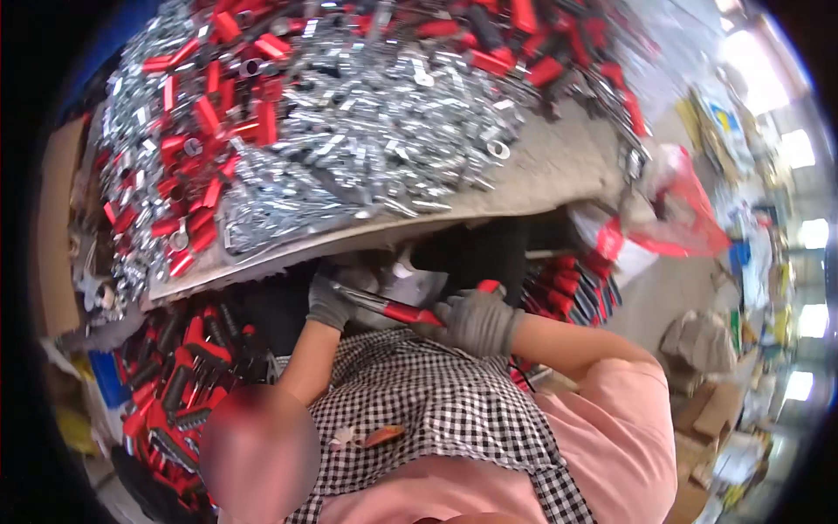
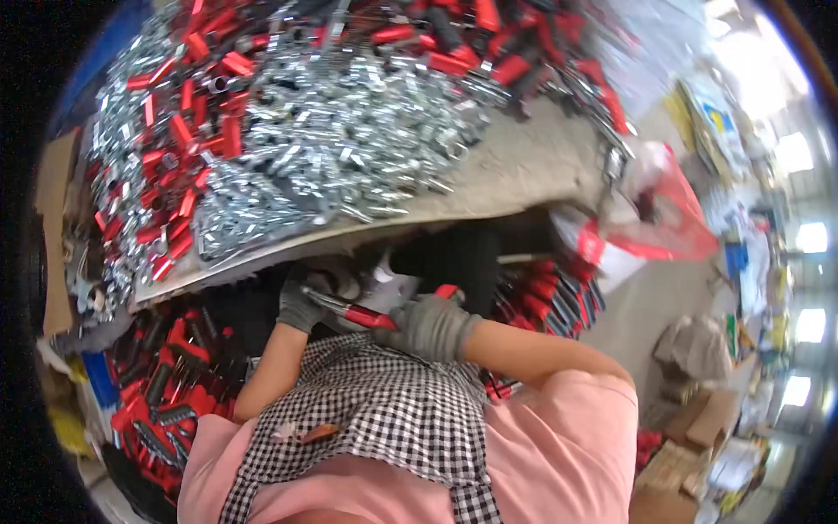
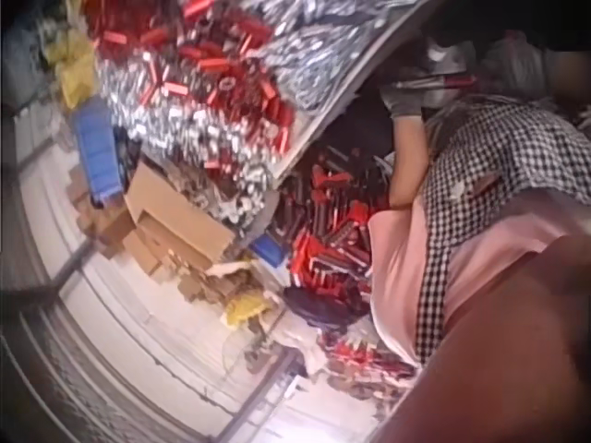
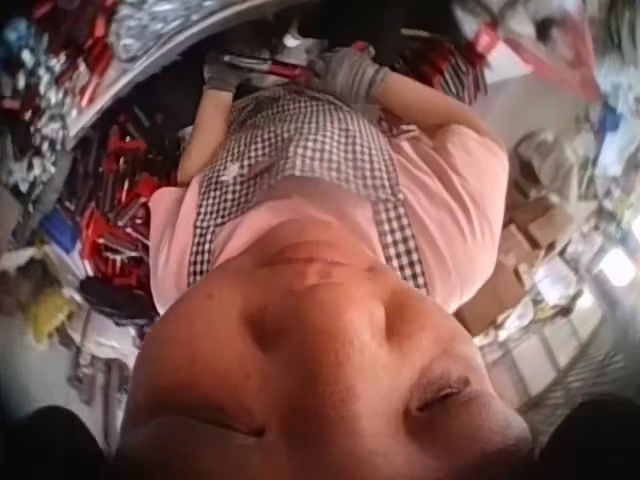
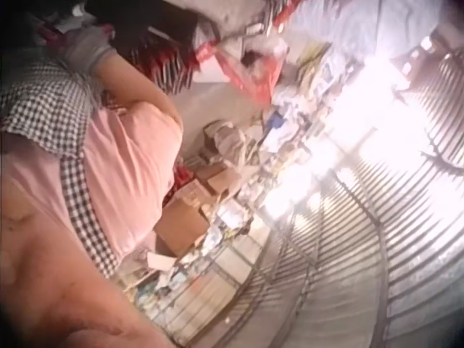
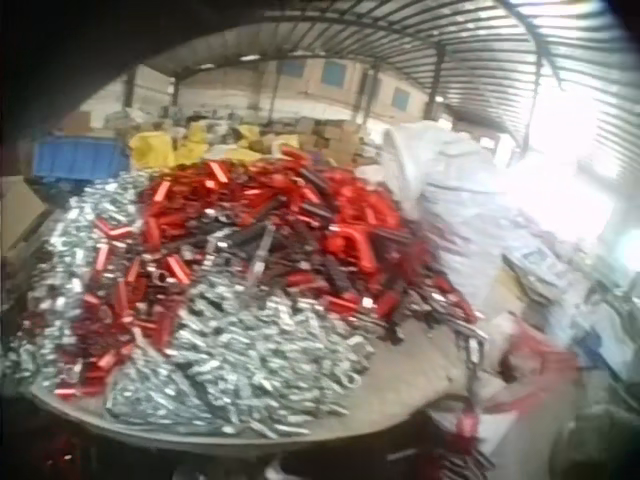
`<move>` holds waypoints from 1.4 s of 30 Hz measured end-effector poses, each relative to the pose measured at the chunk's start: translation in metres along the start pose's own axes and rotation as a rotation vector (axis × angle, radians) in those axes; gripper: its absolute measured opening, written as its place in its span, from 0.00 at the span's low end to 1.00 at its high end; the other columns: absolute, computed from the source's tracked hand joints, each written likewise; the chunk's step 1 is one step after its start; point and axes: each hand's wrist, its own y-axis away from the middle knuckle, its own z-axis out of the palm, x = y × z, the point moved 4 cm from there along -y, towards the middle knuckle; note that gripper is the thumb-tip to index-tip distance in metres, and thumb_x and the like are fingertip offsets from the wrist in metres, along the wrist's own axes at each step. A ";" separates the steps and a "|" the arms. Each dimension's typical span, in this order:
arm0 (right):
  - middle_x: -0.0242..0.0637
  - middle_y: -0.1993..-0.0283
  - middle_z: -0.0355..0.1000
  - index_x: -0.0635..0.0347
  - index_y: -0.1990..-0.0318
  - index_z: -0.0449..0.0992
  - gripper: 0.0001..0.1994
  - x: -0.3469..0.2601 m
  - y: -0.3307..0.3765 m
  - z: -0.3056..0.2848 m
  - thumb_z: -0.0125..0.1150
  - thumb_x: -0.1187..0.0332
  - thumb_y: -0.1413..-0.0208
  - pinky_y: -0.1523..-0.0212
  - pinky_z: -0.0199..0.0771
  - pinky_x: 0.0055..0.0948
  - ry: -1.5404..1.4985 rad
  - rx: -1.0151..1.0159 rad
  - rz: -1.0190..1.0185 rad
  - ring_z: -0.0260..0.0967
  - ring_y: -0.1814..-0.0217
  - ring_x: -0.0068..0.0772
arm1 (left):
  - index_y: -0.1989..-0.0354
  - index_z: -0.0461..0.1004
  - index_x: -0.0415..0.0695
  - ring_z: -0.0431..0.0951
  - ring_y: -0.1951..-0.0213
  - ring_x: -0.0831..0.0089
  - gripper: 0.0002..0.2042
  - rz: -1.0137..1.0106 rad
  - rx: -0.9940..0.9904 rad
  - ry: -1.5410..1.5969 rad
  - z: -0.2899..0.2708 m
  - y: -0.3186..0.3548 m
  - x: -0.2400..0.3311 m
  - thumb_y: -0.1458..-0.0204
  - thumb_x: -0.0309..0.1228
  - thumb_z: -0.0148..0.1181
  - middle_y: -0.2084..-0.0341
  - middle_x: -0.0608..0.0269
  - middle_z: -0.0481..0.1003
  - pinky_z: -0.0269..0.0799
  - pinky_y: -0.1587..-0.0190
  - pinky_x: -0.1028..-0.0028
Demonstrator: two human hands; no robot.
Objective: Assembling T-handle wrenches by attaching red handles to metal shafts.
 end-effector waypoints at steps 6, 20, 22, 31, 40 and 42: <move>0.49 0.63 0.74 0.63 0.42 0.62 0.29 0.037 0.051 0.081 0.60 0.72 0.56 0.72 0.79 0.33 -2.538 -0.078 -0.043 0.74 0.74 0.36 | 0.78 0.69 0.43 0.75 0.66 0.56 0.16 0.261 -0.221 -0.852 0.064 0.066 -0.133 0.45 0.41 0.48 0.76 0.53 0.75 0.69 0.50 0.53; 0.44 0.63 0.76 0.67 0.48 0.72 0.38 0.034 0.358 0.081 0.74 0.64 0.76 0.70 0.78 0.29 -1.582 0.984 0.549 0.75 0.68 0.31 | 0.40 0.59 0.36 0.68 0.42 0.60 0.36 -0.063 -0.863 -2.131 0.086 0.038 -0.303 0.50 0.48 0.62 0.47 0.48 0.68 0.60 0.38 0.65; 0.42 0.62 0.77 0.67 0.50 0.74 0.34 0.013 0.401 0.076 0.75 0.66 0.72 0.65 0.78 0.30 -1.329 0.686 0.751 0.76 0.65 0.31 | 0.44 0.64 0.37 0.72 0.49 0.68 0.31 -0.043 -0.759 -2.259 0.075 0.036 -0.299 0.51 0.46 0.65 0.53 0.53 0.73 0.71 0.51 0.72; 0.44 0.57 0.77 0.56 0.54 0.77 0.20 0.084 0.313 0.272 0.64 0.62 0.58 0.52 0.74 0.36 -0.604 -0.014 1.463 0.75 0.55 0.41 | 0.57 0.73 0.37 0.75 0.64 0.77 0.19 -0.119 -0.456 -2.480 0.025 0.036 -0.283 0.49 0.40 0.64 0.66 0.62 0.76 0.71 0.59 0.76; 0.44 0.55 0.75 0.46 0.56 0.77 0.18 0.112 0.128 0.464 0.55 0.49 0.47 0.55 0.73 0.41 -0.745 0.144 1.142 0.74 0.55 0.48 | 0.57 0.75 0.40 0.77 0.58 0.65 0.12 -0.118 -0.400 -2.989 0.024 0.052 -0.252 0.51 0.29 0.59 0.62 0.55 0.76 0.70 0.52 0.69; 0.41 0.58 0.77 0.49 0.60 0.79 0.15 0.122 0.115 0.448 0.53 0.52 0.46 0.58 0.75 0.43 -0.599 0.041 1.043 0.75 0.57 0.48 | 0.57 0.75 0.41 0.76 0.57 0.59 0.13 -0.007 -0.424 -3.161 0.023 0.055 -0.234 0.51 0.31 0.61 0.61 0.53 0.76 0.71 0.52 0.67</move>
